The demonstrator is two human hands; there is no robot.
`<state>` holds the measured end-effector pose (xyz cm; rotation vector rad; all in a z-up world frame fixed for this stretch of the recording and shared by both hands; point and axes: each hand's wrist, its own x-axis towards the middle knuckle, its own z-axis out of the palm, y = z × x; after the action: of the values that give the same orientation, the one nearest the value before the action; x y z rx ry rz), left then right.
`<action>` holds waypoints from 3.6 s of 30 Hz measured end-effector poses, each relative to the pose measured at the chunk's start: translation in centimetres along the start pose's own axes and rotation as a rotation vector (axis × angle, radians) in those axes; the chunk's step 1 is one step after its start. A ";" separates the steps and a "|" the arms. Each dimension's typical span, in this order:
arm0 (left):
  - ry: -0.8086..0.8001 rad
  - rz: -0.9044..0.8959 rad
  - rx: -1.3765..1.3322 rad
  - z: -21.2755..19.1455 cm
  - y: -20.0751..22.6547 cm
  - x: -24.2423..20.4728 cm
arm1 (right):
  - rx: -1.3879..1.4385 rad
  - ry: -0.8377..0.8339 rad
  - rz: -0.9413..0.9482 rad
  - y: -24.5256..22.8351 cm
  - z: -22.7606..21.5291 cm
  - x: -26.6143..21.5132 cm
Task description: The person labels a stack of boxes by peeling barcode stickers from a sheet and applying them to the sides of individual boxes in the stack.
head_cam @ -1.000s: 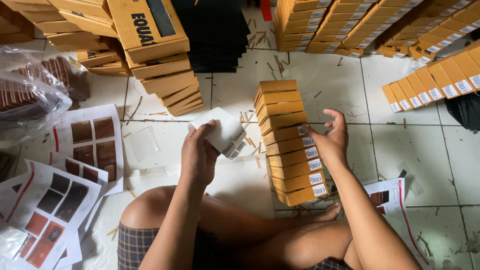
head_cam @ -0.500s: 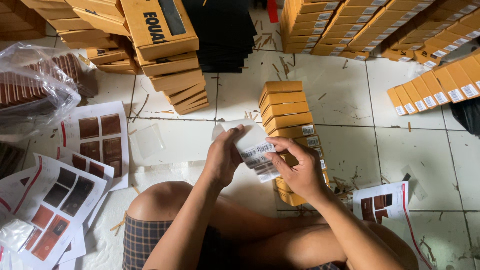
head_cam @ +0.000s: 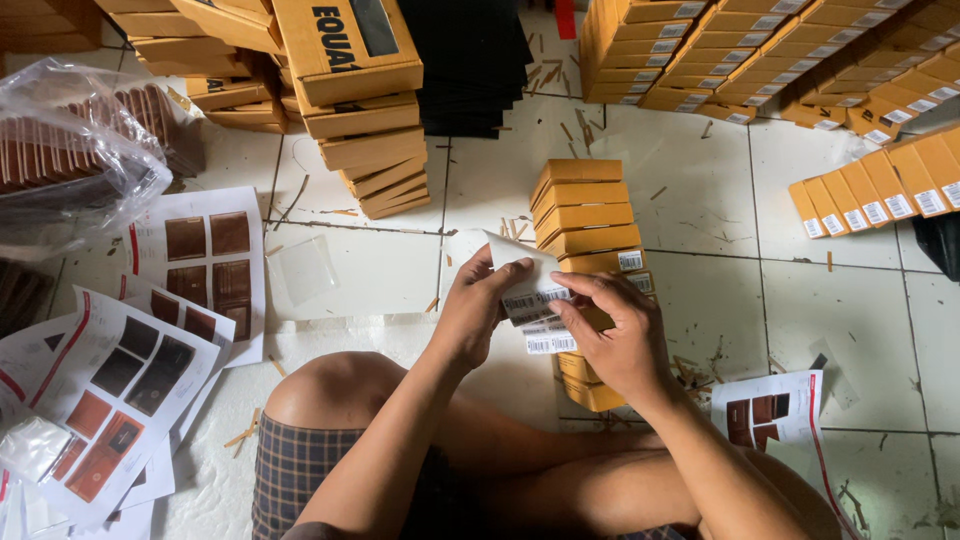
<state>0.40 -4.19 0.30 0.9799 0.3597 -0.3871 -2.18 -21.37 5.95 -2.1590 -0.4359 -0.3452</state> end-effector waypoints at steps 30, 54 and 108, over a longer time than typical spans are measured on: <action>0.333 -0.035 -0.210 -4.1 0.6 4.4 | 0.096 -0.002 0.731 18.1 -2.4 3.5; 0.294 -0.035 -0.187 -3.9 0.7 4.1 | -0.294 0.068 0.706 13.9 -1.5 3.8; 0.340 -0.057 -0.147 -2.6 0.1 4.1 | -0.133 -0.055 0.610 19.4 -1.7 5.8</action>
<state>3.71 -2.60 -2.86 0.8916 0.7156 -0.2406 11.15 -32.39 -4.67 -2.3091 0.2301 0.0306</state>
